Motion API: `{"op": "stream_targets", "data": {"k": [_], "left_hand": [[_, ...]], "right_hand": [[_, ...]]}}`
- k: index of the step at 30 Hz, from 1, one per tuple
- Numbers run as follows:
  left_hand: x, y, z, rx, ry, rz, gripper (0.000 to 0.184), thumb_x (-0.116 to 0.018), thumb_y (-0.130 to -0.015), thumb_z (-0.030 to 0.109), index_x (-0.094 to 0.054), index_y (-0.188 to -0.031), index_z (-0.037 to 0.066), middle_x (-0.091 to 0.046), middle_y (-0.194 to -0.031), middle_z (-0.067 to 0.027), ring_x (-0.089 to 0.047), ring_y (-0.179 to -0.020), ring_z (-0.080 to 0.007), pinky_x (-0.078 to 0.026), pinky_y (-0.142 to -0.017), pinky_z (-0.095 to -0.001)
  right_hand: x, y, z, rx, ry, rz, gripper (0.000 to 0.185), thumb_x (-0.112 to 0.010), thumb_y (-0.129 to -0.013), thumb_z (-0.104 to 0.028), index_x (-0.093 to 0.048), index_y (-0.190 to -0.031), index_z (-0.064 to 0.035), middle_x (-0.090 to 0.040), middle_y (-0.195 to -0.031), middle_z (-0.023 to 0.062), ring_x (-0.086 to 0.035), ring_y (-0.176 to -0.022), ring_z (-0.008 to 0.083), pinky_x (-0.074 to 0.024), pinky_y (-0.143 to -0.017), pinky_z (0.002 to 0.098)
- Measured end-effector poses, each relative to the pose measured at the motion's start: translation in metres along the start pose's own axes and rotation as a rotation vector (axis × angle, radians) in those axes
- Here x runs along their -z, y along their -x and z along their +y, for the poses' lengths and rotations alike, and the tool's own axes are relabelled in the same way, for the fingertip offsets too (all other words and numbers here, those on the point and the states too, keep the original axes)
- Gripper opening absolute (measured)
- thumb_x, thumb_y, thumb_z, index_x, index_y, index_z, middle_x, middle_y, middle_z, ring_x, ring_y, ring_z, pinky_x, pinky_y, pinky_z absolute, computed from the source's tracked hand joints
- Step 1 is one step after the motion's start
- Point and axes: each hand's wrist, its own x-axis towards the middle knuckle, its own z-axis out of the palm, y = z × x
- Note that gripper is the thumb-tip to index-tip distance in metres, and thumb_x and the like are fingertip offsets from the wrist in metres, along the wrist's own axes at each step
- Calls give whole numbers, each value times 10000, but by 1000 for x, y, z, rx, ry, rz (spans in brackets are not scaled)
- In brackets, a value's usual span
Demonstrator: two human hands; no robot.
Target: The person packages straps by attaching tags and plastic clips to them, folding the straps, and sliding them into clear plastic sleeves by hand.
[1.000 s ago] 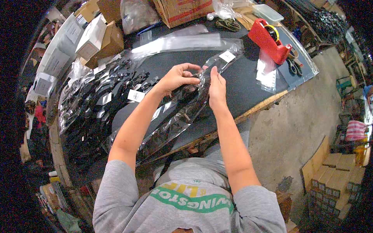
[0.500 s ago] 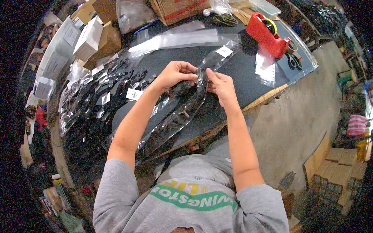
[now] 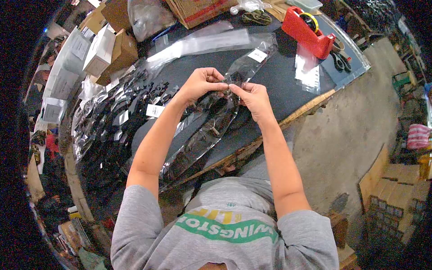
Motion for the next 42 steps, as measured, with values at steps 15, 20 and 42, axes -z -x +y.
{"op": "stream_targets", "data": {"k": [15, 20, 42], "left_hand": [[3, 3, 10, 98, 45, -81, 284, -717, -725, 48, -638, -978, -51, -676, -826, -99, -639, -732, -128, -496, -718, -237], [3, 0, 6, 82, 7, -87, 242, -722, -728, 55, -649, -939, -37, -678, -812, -95, -640, -724, -127, -494, -708, -233], [3, -5, 3, 39, 34, -112, 328, -720, -739, 70, -607, -1026, -42, -672, -858, -100, -644, -741, -133, -501, -712, -240]], "right_hand": [[7, 12, -15, -57, -239, 132, 311, -635, -864, -284, -627, -916, 22, -654, -772, 59, -633, -707, 121, -526, -632, 259], [16, 12, 0, -14, -63, 21, 270, -623, -876, -246, -638, -897, 23, -657, -791, 58, -634, -684, 124, -526, -641, 262], [6, 3, 4, 28, 52, 38, 165, -661, -830, -123, -638, -903, 24, -672, -811, 82, -639, -678, 117, -501, -605, 213]]}}
